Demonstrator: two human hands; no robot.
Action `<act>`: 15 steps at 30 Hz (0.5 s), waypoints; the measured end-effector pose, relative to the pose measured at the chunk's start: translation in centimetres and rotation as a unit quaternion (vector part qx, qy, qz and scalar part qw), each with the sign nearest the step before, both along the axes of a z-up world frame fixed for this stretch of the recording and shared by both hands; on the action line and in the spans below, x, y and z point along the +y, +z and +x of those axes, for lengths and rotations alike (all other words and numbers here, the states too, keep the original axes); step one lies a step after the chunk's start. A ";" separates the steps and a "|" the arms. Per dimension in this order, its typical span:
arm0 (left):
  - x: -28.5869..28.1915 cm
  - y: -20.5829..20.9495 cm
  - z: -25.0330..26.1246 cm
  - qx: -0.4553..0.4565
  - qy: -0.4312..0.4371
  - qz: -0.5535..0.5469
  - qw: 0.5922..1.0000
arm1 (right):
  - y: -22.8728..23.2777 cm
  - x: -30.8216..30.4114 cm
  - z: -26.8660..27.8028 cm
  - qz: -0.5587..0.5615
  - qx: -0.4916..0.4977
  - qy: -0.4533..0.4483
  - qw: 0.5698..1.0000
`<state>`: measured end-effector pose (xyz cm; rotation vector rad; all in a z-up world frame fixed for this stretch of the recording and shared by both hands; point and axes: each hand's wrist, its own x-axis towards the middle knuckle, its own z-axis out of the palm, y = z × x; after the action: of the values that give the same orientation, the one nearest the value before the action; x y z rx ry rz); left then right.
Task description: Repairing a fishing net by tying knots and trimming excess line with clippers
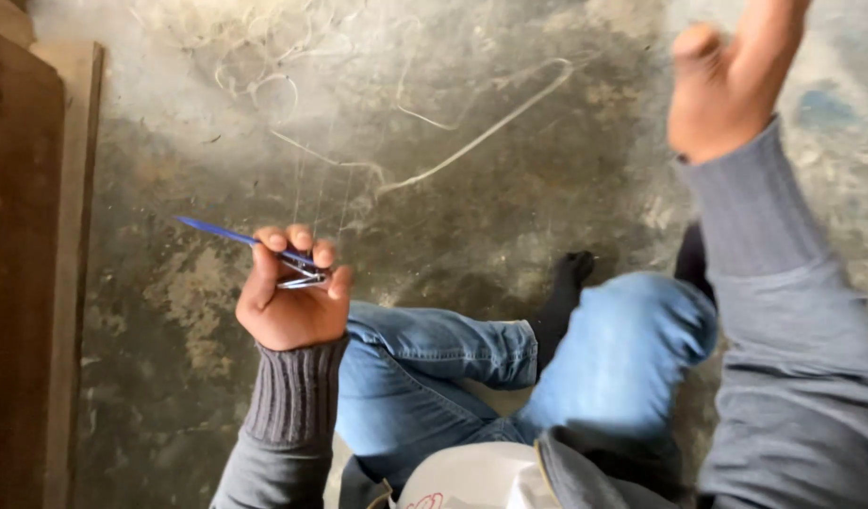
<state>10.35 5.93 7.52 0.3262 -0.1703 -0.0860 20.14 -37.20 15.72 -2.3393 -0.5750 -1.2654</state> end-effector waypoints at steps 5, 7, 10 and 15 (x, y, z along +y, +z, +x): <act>-0.5 -3.2 0.5 0.109 0.010 0.015 0.994 | -0.3 3.7 1.8 -0.042 0.066 0.027 0.997; -0.9 -4.6 1.1 0.120 0.015 0.013 0.993 | -2.6 2.5 3.1 -0.074 0.105 -0.007 0.992; -1.6 -5.5 3.0 0.142 0.027 0.025 0.989 | -5.1 0.6 5.8 -0.145 0.141 -0.047 0.978; -2.1 -5.2 4.8 0.177 0.060 0.030 0.982 | -6.7 -1.5 9.5 -0.234 0.132 -0.062 0.961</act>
<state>15.11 3.82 2.27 0.3752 0.2047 -0.0291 29.63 -38.65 8.98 -2.9160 -0.7081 -0.9126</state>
